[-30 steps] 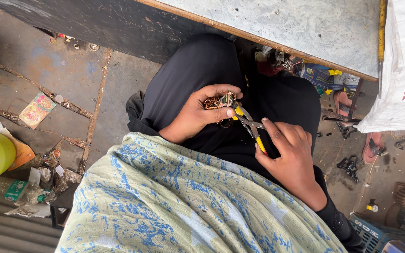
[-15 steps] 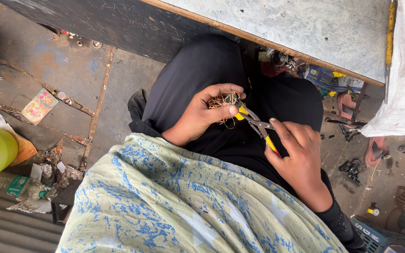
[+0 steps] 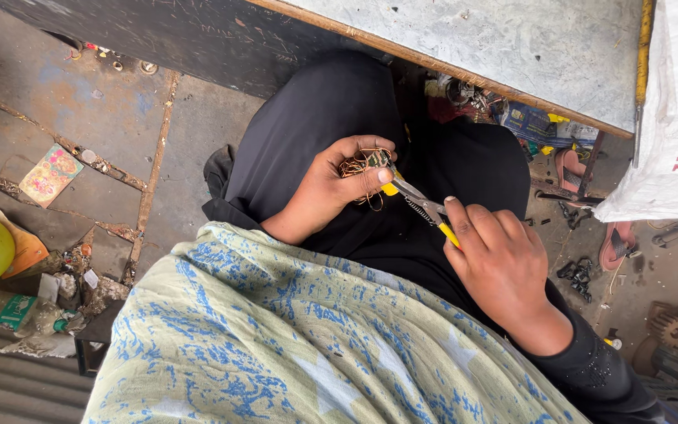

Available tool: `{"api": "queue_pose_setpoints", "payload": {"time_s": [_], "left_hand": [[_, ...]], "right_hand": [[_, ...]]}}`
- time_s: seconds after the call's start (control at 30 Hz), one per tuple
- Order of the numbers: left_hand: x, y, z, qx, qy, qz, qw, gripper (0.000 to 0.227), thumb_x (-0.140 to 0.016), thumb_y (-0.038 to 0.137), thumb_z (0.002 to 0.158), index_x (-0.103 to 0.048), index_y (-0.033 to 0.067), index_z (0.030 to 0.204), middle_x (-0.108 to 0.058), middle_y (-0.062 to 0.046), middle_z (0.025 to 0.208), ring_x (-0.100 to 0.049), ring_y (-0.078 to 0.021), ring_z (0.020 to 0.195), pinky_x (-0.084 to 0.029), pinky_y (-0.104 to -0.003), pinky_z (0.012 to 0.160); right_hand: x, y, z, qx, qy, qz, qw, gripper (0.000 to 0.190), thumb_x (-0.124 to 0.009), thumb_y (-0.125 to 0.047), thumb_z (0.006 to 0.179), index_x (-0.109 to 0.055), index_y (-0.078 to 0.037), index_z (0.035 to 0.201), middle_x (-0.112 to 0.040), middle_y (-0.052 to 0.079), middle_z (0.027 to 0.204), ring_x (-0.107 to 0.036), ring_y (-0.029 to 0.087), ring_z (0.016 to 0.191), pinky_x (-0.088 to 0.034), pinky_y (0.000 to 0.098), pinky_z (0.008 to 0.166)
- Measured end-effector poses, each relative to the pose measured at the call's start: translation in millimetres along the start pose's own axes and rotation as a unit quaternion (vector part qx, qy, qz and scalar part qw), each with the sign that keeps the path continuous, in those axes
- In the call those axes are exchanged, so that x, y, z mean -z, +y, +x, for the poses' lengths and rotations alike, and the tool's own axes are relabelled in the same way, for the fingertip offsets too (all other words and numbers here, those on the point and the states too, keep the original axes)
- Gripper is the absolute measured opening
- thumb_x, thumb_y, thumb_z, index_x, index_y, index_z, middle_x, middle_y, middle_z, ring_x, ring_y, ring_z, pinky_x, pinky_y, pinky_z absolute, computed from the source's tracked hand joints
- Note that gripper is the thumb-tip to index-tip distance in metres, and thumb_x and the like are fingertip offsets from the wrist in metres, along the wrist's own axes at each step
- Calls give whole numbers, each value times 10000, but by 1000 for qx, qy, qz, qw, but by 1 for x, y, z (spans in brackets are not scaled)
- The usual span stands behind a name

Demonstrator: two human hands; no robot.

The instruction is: The person sits on the floor and uses pliers to strip the insulation from copper wires attached to a small yellow cylindrical component. They repeatedly cut and pull the wire ends, then inspect the component by hand.

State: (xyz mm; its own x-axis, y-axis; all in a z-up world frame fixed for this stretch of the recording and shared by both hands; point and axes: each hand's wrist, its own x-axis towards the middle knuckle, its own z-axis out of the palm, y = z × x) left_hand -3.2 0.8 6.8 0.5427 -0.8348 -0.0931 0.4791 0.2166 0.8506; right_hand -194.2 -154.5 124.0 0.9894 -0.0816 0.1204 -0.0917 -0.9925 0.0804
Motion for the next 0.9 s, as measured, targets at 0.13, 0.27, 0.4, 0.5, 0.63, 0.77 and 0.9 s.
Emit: {"api": "queue_pose_setpoints", "payload": {"time_s": [0.13,0.27,0.4,0.5,0.63,0.77,0.9], "left_hand": [[-2,2,1,25,6,-46,999,514,-770,249,949,-593,-14,1353,-676,-93,1183,-676,-122,1020,-596,-272,878],[-2,4,3,33,17,-84,996,519,-754,266,946,-578,5,1358,-669,-87,1236,-673,-126,1071,-595,-279,904],[-2,4,6,24,23,-96,995,500,-744,266,960,-576,14,1358,-666,-83,1251,-669,-136,1087,-593,-286,925],[-3,1,5,4,14,-84,996,499,-750,260,978,-574,9,1372,-660,-90,1254,-660,-145,1087,-589,-291,927],[-3,2,6,2,13,-77,997,530,-756,268,953,-555,20,1376,-650,-66,1250,-643,-129,1110,-568,-286,949],[-5,2,5,-15,9,-58,998,545,-755,269,966,-548,16,1402,-641,-52,1235,-616,-118,1094,-525,-277,958],[-4,2,9,-15,7,-55,998,534,-737,251,983,-529,20,1417,-631,-37,1237,-607,-106,1094,-519,-271,965]], "right_hand": [[-5,8,3,1,42,45,998,523,-816,-178,770,-707,-113,1278,-650,17,1027,-600,206,832,-523,365,705],[-12,21,4,-22,55,101,993,516,-797,-166,794,-702,-115,1299,-663,41,1098,-608,237,900,-522,400,811],[-41,71,24,-76,101,7,992,532,-818,-252,835,-704,-105,1333,-624,93,1204,-574,317,1113,-411,485,1010],[-75,137,61,-79,117,5,990,521,-805,-275,887,-667,-93,1355,-597,101,1285,-540,304,1224,-362,492,1116],[-103,205,126,-81,110,66,988,540,-822,-296,885,-684,-94,1366,-633,97,1358,-538,316,1313,-384,500,1141],[-84,208,156,-11,171,39,985,507,-848,-217,849,-686,9,1273,-635,197,1359,-512,401,1261,-401,502,1026],[-44,124,110,-128,125,305,935,407,-883,-133,847,-663,-48,1178,-620,119,1233,-562,305,1184,-461,400,1027]]}}
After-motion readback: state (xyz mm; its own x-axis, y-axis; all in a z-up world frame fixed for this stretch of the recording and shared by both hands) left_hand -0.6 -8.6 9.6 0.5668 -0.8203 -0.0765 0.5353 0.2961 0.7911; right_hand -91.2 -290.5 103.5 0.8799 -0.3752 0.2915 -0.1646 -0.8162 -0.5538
